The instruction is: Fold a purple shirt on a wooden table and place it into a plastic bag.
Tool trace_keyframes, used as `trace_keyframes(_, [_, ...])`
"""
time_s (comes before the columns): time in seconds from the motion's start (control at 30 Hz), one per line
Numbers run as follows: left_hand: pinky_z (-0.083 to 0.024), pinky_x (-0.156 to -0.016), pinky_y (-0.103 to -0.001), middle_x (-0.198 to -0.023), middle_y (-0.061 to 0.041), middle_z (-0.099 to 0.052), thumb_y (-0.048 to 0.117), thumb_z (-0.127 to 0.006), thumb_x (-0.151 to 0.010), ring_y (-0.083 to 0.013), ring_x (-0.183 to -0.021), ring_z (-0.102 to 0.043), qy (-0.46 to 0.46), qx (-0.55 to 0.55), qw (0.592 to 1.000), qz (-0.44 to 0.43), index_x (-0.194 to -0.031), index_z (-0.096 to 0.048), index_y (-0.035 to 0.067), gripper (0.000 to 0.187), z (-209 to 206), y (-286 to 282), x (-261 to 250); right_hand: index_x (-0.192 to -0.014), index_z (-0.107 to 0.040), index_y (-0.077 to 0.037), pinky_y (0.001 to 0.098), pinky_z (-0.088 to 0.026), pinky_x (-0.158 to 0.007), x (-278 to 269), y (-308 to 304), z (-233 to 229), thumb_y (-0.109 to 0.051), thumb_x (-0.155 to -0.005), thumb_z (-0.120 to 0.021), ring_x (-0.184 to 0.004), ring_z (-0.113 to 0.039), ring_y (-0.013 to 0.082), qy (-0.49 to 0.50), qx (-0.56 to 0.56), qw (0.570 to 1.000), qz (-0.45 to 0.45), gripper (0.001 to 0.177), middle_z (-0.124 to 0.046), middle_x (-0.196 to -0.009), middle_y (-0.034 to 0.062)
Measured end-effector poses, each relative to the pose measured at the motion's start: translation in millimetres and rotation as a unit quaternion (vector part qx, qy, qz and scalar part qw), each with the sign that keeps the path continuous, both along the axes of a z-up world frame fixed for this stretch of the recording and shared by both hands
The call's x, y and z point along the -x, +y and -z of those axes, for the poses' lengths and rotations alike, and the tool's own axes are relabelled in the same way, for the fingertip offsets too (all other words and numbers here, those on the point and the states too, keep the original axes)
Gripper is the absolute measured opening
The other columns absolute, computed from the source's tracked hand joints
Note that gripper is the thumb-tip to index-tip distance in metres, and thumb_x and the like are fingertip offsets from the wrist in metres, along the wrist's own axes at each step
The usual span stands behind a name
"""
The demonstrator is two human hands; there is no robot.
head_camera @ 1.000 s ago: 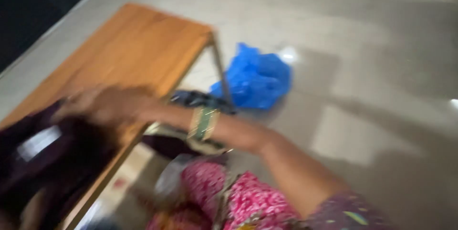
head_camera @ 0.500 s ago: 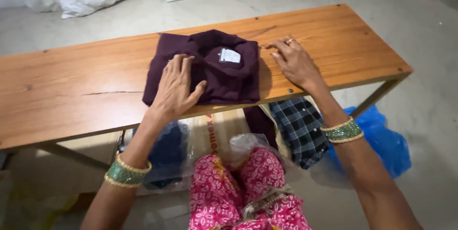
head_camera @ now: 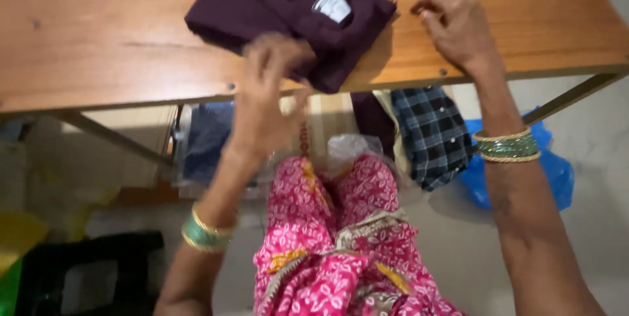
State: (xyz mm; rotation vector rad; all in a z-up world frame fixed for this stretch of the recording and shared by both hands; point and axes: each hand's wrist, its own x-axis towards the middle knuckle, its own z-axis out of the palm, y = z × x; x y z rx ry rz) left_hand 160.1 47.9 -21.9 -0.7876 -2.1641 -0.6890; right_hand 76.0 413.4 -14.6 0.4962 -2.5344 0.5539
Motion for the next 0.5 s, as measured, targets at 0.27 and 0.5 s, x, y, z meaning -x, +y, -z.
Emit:
trace_keyframes(0.27, [-0.052, -0.098, -0.045, -0.116, -0.014, -0.067, 0.015, -0.073, -0.088, -0.0330, -0.108, -0.062, -0.239, 0.096, 0.942, 0.216, -0.097, -0.069, 0.010, 0.011, 261, 60, 23, -0.115, -0.074, -0.001, 0.0392, -0.057, -0.086, -5, 2, 2, -0.005, -0.105, -0.063, -0.092, -0.073, 0.0258, 0.030, 0.020, 0.999, -0.031, 0.016, -0.076, -0.109, 0.0139])
trace_keyframes(0.5, [-0.043, -0.097, -0.050, -0.114, -0.016, -0.066, 0.009, -0.072, -0.076, -0.0360, -0.117, -0.055, -0.221, 0.095, 0.969, 0.060, -0.106, -0.071, 0.007, 0.030, 330, 103, 31, -0.117, -0.074, 0.000, 0.0375, -0.057, -0.083, 3, 16, 14, -0.007, -0.108, -0.062, -0.095, -0.073, 0.0232, 0.017, 0.044, 0.998, -0.030, 0.017, -0.076, -0.110, 0.0140])
